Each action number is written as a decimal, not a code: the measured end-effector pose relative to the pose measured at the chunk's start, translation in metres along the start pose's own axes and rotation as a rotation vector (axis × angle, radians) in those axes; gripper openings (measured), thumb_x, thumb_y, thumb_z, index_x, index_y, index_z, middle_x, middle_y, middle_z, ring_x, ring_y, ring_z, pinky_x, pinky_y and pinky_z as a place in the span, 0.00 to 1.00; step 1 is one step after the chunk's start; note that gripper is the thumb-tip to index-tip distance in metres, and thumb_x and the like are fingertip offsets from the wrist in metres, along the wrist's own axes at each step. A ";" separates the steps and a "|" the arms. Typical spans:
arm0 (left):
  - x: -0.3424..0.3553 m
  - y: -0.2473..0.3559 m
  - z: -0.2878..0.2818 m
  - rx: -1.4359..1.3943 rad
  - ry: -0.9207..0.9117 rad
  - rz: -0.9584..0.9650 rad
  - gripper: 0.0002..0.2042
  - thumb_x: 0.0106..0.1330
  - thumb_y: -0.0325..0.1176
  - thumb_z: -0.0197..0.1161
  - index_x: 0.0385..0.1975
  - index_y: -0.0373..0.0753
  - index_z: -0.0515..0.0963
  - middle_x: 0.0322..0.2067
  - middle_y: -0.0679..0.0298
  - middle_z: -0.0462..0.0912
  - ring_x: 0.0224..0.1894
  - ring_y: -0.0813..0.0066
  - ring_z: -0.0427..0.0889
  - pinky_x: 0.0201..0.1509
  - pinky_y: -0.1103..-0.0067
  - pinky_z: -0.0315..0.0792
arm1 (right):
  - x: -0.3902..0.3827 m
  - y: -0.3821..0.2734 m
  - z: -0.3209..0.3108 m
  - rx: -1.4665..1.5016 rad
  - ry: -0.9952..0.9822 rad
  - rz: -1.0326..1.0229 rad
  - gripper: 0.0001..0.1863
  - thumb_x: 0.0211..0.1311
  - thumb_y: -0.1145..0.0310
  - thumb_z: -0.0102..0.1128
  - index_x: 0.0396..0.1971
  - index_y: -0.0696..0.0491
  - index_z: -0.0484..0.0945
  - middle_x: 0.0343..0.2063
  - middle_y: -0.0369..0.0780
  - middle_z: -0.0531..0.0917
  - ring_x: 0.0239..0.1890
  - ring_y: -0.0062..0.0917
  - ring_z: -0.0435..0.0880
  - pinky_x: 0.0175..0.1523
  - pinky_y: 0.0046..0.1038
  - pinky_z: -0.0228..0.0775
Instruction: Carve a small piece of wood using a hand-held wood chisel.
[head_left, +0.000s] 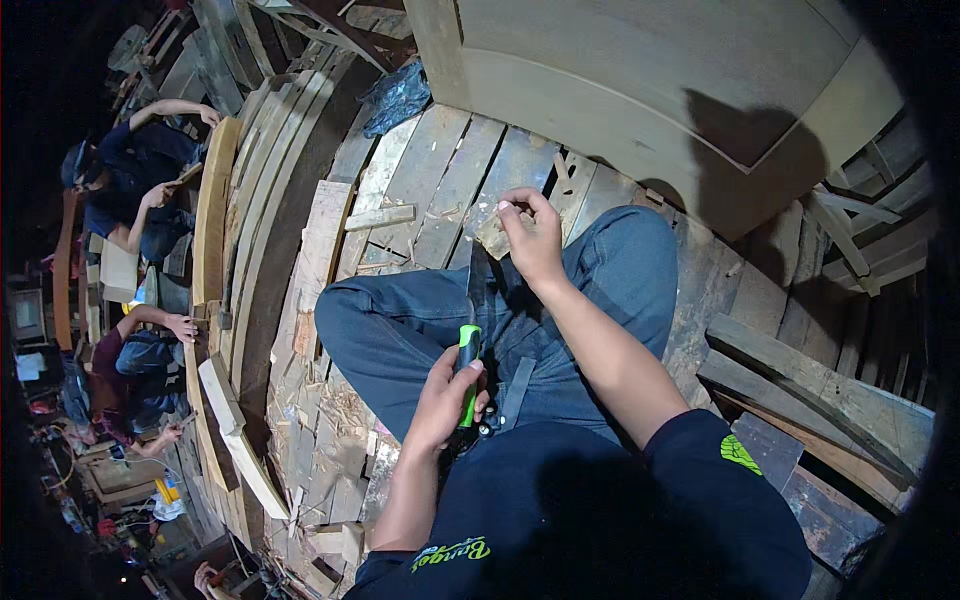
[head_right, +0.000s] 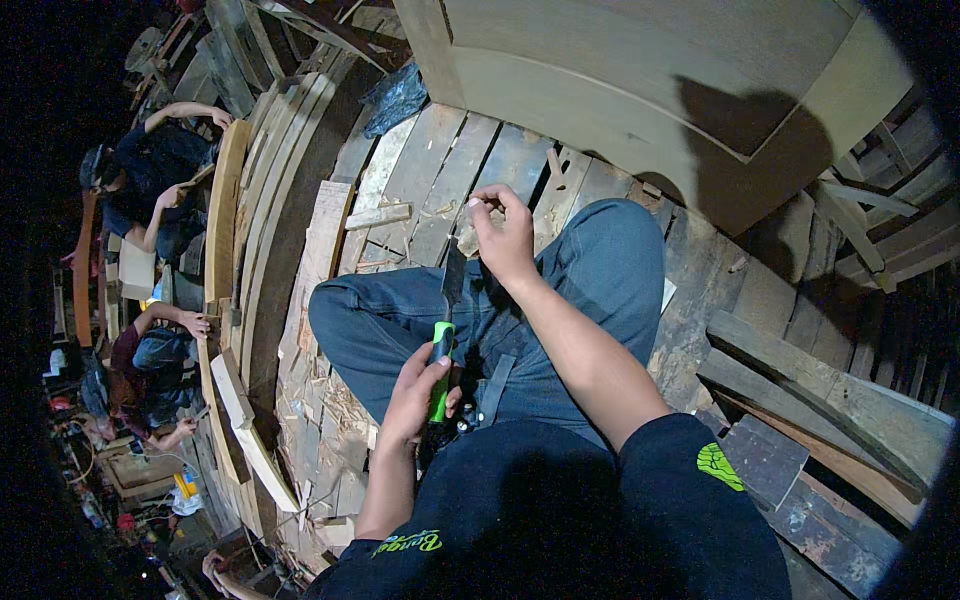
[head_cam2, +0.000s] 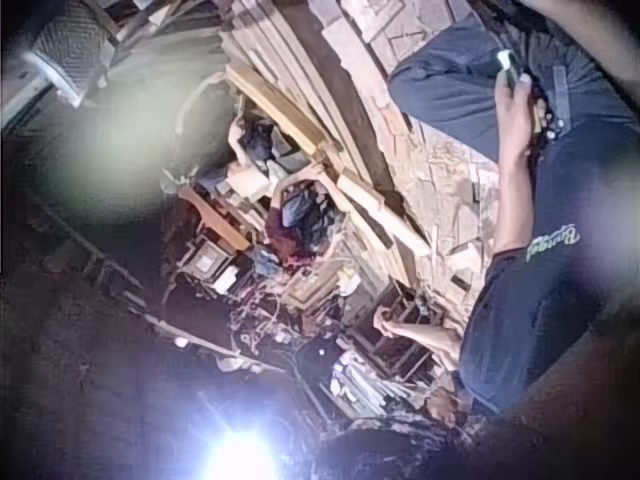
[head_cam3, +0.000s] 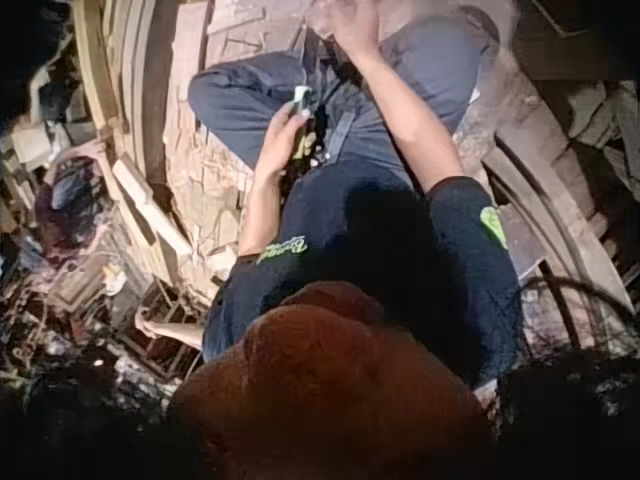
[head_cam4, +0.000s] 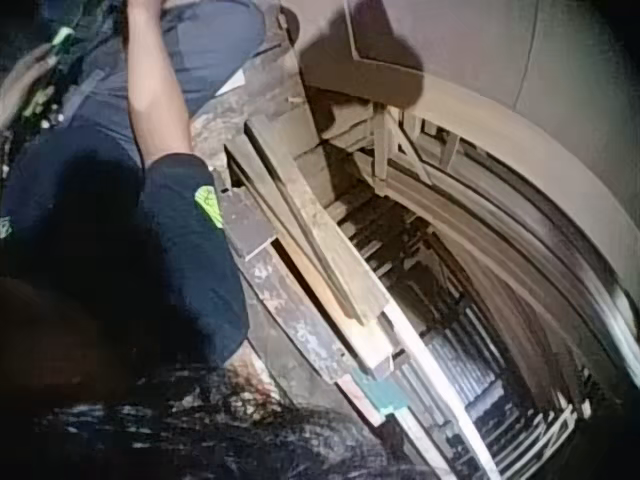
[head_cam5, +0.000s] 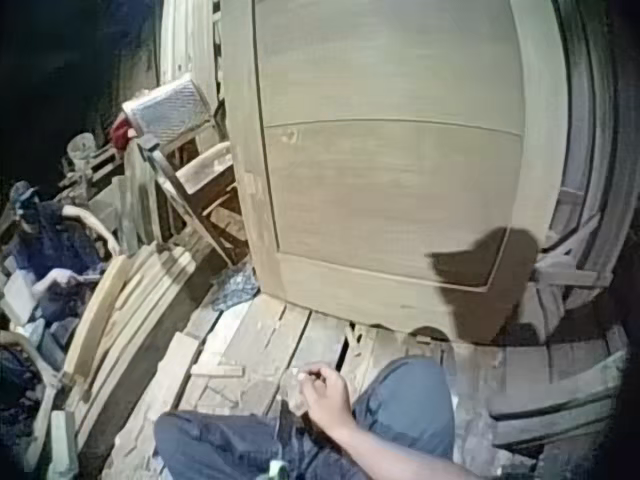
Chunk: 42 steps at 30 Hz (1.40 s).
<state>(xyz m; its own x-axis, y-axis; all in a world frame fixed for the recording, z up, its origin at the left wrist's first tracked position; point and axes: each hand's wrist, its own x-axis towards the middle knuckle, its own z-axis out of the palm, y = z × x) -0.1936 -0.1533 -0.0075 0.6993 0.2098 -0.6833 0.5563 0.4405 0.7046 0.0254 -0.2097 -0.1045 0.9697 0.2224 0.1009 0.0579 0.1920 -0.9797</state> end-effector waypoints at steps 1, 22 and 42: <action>0.000 0.000 0.000 0.000 -0.001 0.001 0.12 0.74 0.35 0.57 0.50 0.36 0.69 0.30 0.65 0.74 0.22 0.80 0.74 0.22 0.81 0.69 | 0.000 -0.002 0.001 -0.002 -0.001 0.005 0.04 0.63 0.75 0.61 0.35 0.58 0.79 0.29 0.35 0.81 0.35 0.18 0.78 0.46 0.23 0.70; 0.006 -0.001 0.003 0.051 0.014 0.032 0.10 0.74 0.34 0.56 0.47 0.37 0.69 0.29 0.64 0.74 0.22 0.78 0.74 0.22 0.80 0.69 | 0.003 -0.003 0.001 -0.043 0.012 -0.085 0.05 0.62 0.74 0.61 0.35 0.59 0.79 0.29 0.36 0.82 0.34 0.19 0.80 0.45 0.24 0.72; 0.014 -0.004 0.011 -0.006 0.039 0.049 0.08 0.73 0.33 0.56 0.45 0.38 0.68 0.32 0.63 0.74 0.22 0.78 0.74 0.21 0.80 0.70 | 0.002 -0.004 0.001 -0.116 -0.016 -0.069 0.07 0.59 0.73 0.65 0.34 0.59 0.80 0.29 0.37 0.84 0.35 0.21 0.82 0.45 0.25 0.74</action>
<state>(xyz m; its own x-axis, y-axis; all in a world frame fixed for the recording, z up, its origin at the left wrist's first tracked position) -0.1816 -0.1617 -0.0180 0.7074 0.2650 -0.6552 0.5190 0.4346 0.7361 0.0274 -0.2092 -0.1000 0.9586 0.2278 0.1707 0.1524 0.0959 -0.9837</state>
